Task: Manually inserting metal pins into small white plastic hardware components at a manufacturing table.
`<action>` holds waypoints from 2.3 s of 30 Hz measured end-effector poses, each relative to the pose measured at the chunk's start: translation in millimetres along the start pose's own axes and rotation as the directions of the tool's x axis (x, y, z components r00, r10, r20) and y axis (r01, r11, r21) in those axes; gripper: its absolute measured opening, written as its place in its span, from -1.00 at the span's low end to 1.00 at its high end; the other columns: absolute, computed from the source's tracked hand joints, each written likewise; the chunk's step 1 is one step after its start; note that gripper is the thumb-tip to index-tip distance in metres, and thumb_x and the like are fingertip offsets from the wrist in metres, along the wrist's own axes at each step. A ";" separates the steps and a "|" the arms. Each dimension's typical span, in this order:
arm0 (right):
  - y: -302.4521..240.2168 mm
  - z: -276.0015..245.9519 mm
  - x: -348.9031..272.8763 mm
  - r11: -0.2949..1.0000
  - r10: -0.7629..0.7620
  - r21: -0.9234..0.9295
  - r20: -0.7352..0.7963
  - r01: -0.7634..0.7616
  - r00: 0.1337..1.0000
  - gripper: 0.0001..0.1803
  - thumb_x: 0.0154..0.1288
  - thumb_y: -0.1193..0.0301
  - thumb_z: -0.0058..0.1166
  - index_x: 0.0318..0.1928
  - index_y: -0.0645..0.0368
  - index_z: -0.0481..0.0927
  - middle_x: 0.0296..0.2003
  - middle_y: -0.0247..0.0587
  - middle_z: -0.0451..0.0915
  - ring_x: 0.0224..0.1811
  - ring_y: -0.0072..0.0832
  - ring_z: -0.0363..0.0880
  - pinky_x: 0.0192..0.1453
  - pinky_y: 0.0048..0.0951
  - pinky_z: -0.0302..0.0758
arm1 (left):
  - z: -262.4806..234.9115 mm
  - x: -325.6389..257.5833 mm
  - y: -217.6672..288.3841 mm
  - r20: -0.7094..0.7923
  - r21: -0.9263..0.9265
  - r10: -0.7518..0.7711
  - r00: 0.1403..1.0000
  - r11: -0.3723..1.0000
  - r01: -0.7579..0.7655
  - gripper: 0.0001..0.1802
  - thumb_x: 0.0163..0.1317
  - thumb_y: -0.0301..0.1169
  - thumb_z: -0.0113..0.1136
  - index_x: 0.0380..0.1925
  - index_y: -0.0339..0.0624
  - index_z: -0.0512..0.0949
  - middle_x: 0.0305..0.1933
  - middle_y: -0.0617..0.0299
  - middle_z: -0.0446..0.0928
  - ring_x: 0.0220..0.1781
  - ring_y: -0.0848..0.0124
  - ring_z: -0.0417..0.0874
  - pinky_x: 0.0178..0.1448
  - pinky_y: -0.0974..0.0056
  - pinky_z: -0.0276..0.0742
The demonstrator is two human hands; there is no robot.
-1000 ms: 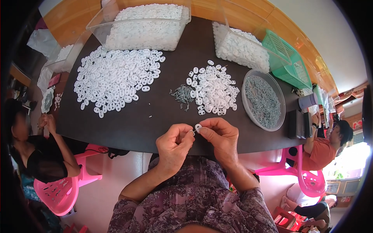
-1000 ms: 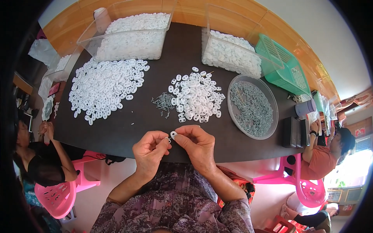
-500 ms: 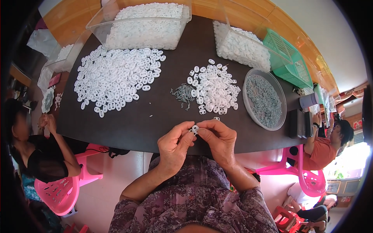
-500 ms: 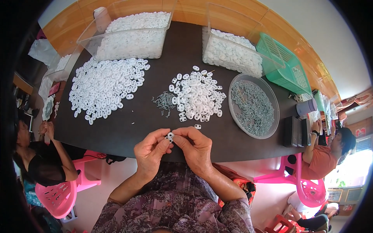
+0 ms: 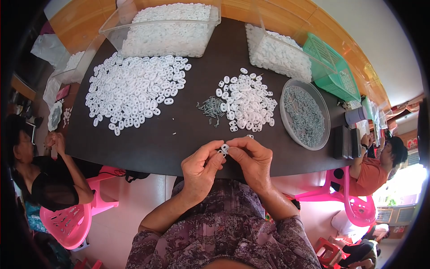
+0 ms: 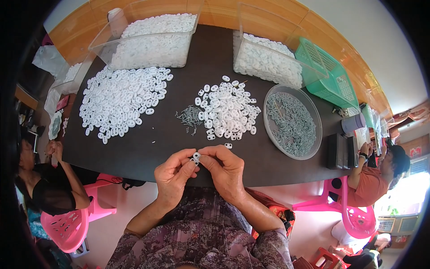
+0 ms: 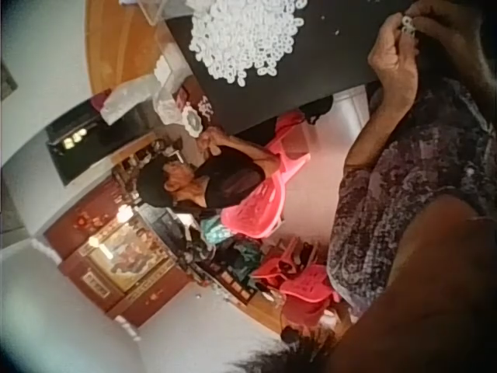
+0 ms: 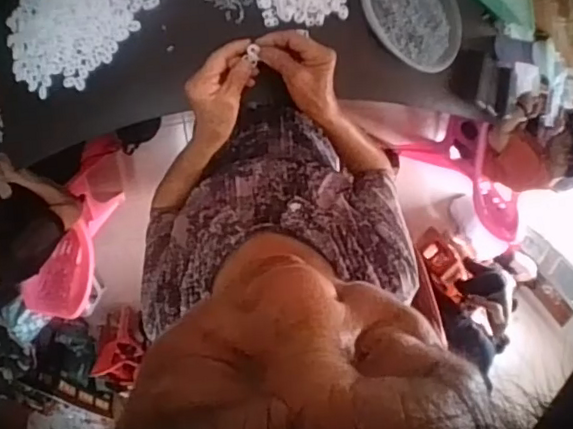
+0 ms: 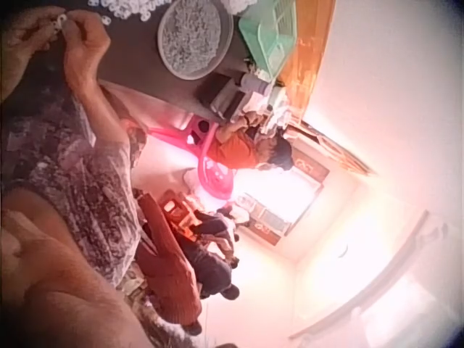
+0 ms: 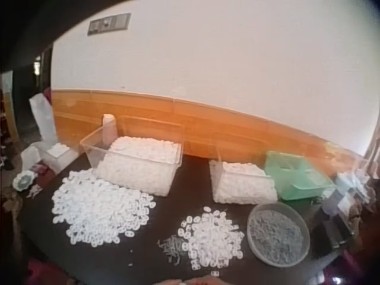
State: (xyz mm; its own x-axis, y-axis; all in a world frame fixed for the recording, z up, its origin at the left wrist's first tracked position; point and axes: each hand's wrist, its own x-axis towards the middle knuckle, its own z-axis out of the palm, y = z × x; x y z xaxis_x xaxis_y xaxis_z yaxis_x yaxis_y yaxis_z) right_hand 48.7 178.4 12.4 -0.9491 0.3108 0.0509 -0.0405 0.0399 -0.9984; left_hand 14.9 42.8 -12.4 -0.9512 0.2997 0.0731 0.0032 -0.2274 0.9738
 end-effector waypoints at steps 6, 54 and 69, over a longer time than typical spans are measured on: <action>2.0 1.4 -1.7 0.999 -0.034 -0.029 0.014 0.034 0.999 -0.87 0.22 0.65 0.10 -0.21 0.31 0.60 -0.34 -0.33 0.58 -0.28 -0.67 0.50 -0.17 -0.62 0.45 | 1.0 -0.7 1.6 -0.008 -0.002 0.001 1.000 1.000 -0.001 -0.73 0.25 -0.54 0.17 -0.04 -0.32 0.54 -0.43 0.27 0.57 -0.44 0.61 0.53 -0.35 0.50 0.49; -1.6 10.5 -2.4 0.598 -0.683 -0.444 0.154 0.668 0.714 -0.60 0.00 0.54 0.30 -0.09 0.38 0.56 -0.31 -0.07 0.61 -0.38 -0.26 0.53 -0.34 -0.40 0.47 | -1.7 -1.5 0.6 -0.042 -0.217 0.179 0.983 0.959 -0.184 -0.75 0.24 -0.44 0.22 -0.13 -0.37 0.60 -0.31 0.28 0.50 -0.32 0.59 0.48 -0.25 0.54 0.40; 0.6 17.3 -2.3 0.616 -0.663 -0.453 0.144 0.645 0.735 -0.59 0.00 0.52 0.31 -0.09 0.37 0.55 -0.29 -0.07 0.60 -0.34 -0.26 0.52 -0.31 -0.39 0.47 | 4.8 -5.4 2.1 -0.109 -0.435 0.052 0.993 0.895 -0.095 -0.79 0.30 -0.46 0.17 -0.15 -0.38 0.53 -0.24 0.25 0.54 -0.26 0.58 0.51 -0.15 0.49 0.44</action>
State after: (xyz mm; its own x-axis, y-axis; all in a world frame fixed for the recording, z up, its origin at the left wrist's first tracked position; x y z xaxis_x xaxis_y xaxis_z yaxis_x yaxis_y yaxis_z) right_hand 45.5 161.2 11.3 -0.7152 0.0656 0.6958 -0.4952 0.6551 -0.5707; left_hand 21.6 45.2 -9.6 -0.9777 0.1846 0.0999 -0.0411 -0.6350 0.7714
